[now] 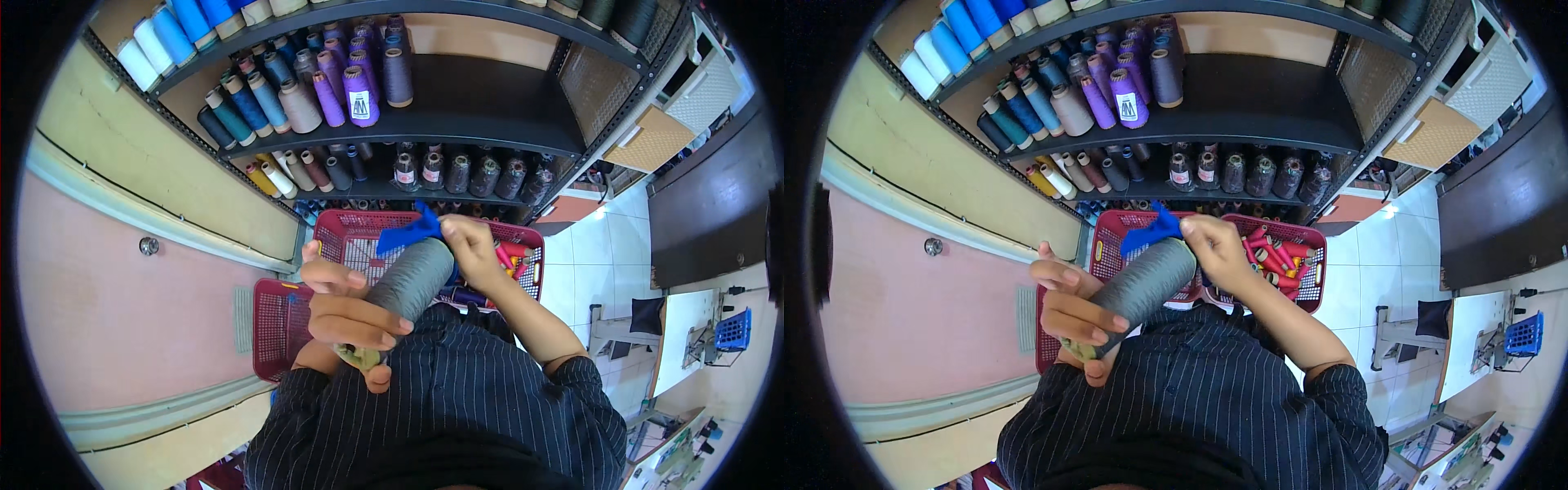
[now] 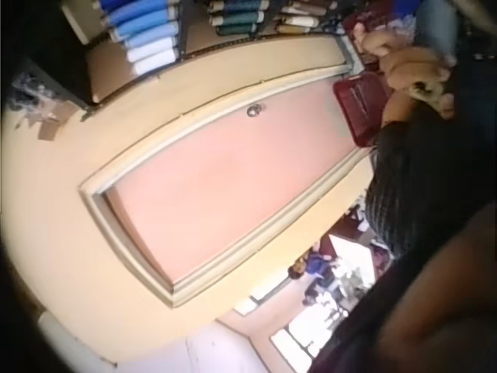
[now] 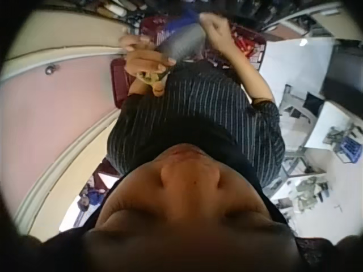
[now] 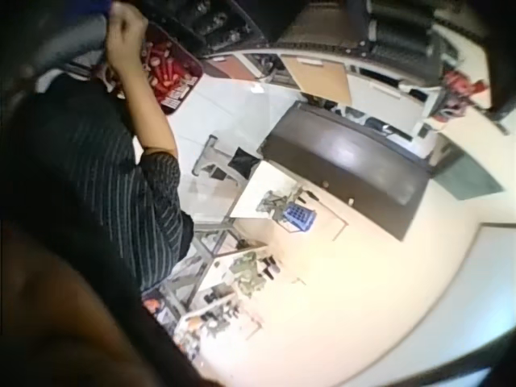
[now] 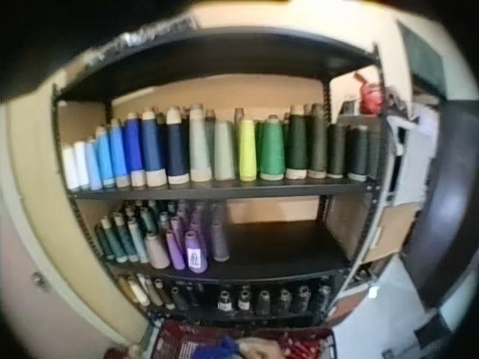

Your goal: The person picks up thread spools from a red basket and wipes them with a blue cloth. They handle each spool individually, rotating it to clean the surface, and then place the cleaned spools onto a metal shelf. The process is repeated for multiple spools of different colors.

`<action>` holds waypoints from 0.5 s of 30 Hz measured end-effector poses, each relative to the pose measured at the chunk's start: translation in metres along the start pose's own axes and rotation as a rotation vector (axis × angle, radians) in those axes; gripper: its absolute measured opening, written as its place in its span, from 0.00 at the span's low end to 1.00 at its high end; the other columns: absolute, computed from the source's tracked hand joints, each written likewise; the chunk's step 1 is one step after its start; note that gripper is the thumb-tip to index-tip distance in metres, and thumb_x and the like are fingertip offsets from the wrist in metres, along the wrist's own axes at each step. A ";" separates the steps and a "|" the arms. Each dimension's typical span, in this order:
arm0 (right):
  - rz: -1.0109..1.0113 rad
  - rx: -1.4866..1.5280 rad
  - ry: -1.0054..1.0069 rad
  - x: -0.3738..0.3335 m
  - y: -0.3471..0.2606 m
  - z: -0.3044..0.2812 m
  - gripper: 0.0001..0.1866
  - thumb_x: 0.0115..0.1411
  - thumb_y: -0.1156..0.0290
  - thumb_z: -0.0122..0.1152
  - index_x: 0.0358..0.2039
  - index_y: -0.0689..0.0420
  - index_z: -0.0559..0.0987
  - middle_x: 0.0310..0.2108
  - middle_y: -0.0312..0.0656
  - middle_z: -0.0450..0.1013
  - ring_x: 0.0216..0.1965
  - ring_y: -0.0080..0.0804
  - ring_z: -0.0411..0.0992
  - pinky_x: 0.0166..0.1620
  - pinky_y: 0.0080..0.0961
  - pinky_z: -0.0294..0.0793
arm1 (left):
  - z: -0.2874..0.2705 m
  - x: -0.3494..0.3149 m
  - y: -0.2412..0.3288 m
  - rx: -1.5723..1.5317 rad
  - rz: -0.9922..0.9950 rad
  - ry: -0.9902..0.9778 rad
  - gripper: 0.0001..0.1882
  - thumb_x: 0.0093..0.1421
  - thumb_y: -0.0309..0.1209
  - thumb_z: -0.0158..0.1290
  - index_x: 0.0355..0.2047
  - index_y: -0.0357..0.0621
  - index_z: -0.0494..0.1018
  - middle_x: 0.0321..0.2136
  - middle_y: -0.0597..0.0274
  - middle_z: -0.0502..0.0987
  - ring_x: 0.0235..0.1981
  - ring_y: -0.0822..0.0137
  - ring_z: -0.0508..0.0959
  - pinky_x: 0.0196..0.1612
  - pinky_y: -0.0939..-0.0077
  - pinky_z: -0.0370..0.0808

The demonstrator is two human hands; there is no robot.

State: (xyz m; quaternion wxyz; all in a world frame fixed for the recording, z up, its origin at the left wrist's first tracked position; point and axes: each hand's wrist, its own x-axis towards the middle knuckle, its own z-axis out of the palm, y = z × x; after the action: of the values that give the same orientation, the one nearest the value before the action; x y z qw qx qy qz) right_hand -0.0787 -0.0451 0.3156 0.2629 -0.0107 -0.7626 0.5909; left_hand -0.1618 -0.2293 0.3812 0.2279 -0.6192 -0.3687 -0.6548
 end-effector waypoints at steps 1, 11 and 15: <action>0.037 -0.035 0.052 0.000 -0.010 -0.003 0.17 0.67 0.63 0.47 0.30 0.66 0.74 0.28 0.44 0.73 0.28 0.29 0.69 0.35 0.27 0.68 | 0.003 -0.002 0.000 -0.021 -0.003 0.031 0.19 0.50 0.55 0.51 0.24 0.54 0.67 0.15 0.72 0.75 0.44 0.62 0.63 0.66 0.52 0.30; -0.479 -0.085 -0.183 -0.036 -0.058 -0.006 0.29 0.65 0.46 0.39 0.42 0.60 0.77 0.38 0.48 0.76 0.41 0.46 0.74 0.45 0.38 0.70 | 0.041 0.003 0.041 0.211 -0.242 -0.199 0.21 0.54 0.61 0.48 0.25 0.59 0.67 0.19 0.83 0.77 0.43 0.71 0.64 0.63 0.59 0.39; -0.201 -0.014 0.015 -0.073 -0.014 -0.024 0.21 0.66 0.56 0.46 0.41 0.62 0.77 0.35 0.45 0.76 0.38 0.33 0.75 0.40 0.29 0.70 | 0.065 -0.008 0.048 0.148 -0.277 0.054 0.17 0.54 0.54 0.50 0.24 0.56 0.67 0.17 0.74 0.76 0.43 0.69 0.63 0.63 0.58 0.38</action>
State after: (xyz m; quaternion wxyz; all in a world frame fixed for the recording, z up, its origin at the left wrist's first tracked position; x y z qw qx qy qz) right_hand -0.0017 -0.0521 0.3034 0.3264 0.0598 -0.7621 0.5559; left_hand -0.0833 -0.2106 0.3806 0.1903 -0.5261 -0.4913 -0.6675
